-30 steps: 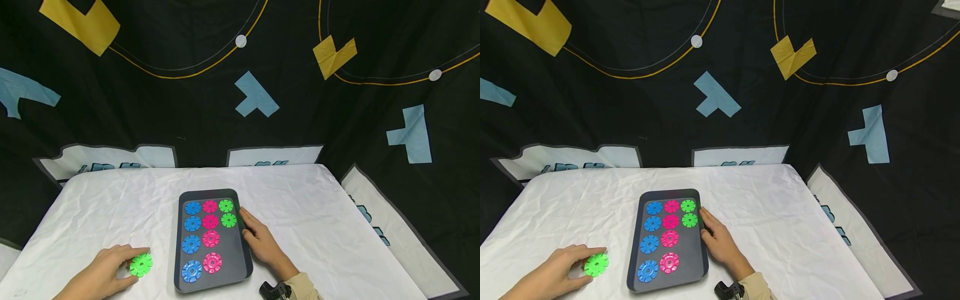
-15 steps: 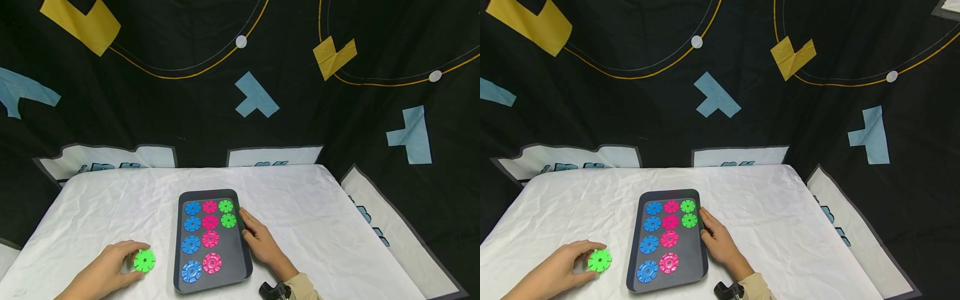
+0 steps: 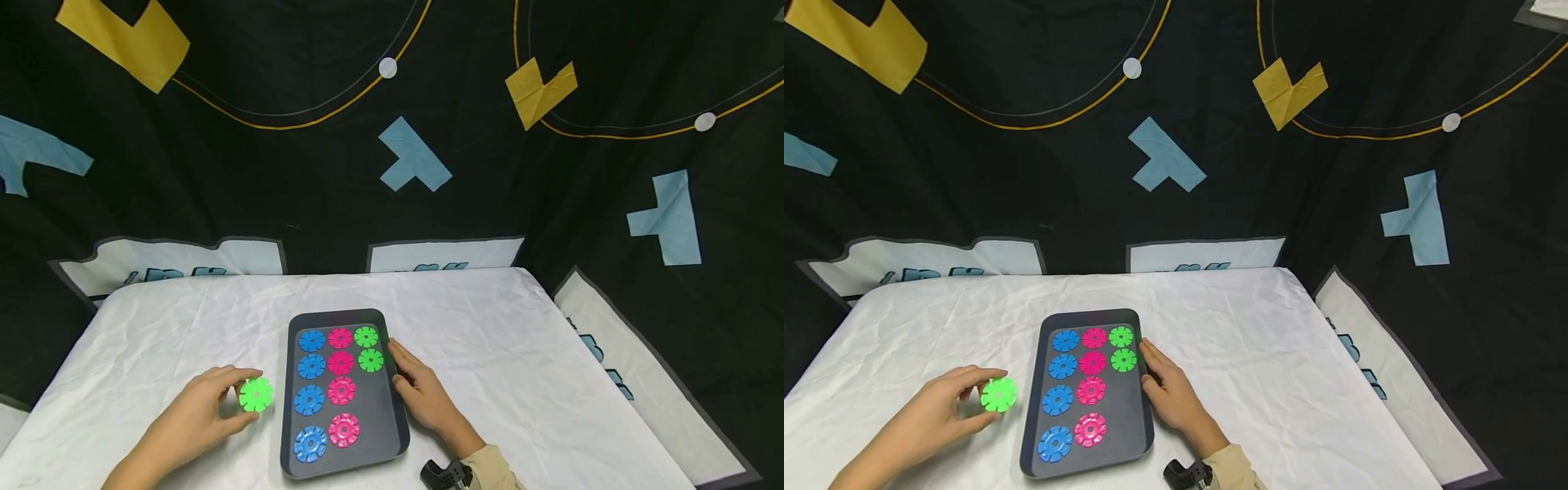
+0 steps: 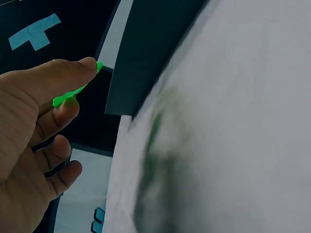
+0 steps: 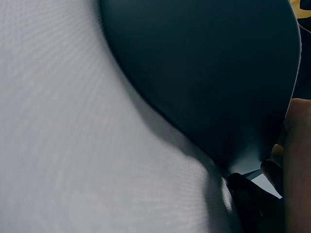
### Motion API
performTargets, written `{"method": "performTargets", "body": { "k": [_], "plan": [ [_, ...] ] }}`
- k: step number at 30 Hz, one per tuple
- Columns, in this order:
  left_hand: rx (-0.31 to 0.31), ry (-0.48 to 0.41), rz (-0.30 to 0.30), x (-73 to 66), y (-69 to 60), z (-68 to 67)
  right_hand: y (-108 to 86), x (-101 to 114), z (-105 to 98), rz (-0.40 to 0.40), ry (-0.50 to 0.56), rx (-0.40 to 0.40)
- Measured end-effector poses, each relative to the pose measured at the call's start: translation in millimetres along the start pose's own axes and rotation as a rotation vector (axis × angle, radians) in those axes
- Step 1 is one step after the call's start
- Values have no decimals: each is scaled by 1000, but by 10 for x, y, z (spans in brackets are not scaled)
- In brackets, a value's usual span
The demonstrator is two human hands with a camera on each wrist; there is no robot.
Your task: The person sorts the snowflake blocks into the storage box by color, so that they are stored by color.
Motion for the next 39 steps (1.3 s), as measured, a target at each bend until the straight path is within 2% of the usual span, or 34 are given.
{"method": "performTargets", "body": {
  "k": [5, 13, 18, 25, 32, 39],
  "plan": [
    [-11, -18, 73, -151, 131, 14, 10, 1, 9, -13, -20, -1],
    [87, -16, 33, -369, 441, 123, 13, -12, 8, -14, -21, 3],
    [119, -15, 66, -546, 644, 197, -1, -25, 4, -9, -14, 5],
    [198, 29, 153, -757, 912, 370, -5, -26, 6, -7, -10, -3],
    [270, 65, 256, -950, 1121, 558, -3, -33, 14, -12, -7, -7],
    [382, 113, 288, -1090, 1296, 817, 3, -11, -9, -15, -10, 8]
  ]
}}
Point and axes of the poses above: each hand's wrist, its own y-axis towards the middle knuckle, its own z-axis out of the palm, x = y × z, the point moved 7 cm from there along y, towards the middle knuckle, and after that the axes turned 9 degrees about x, right-handed, at the moved point
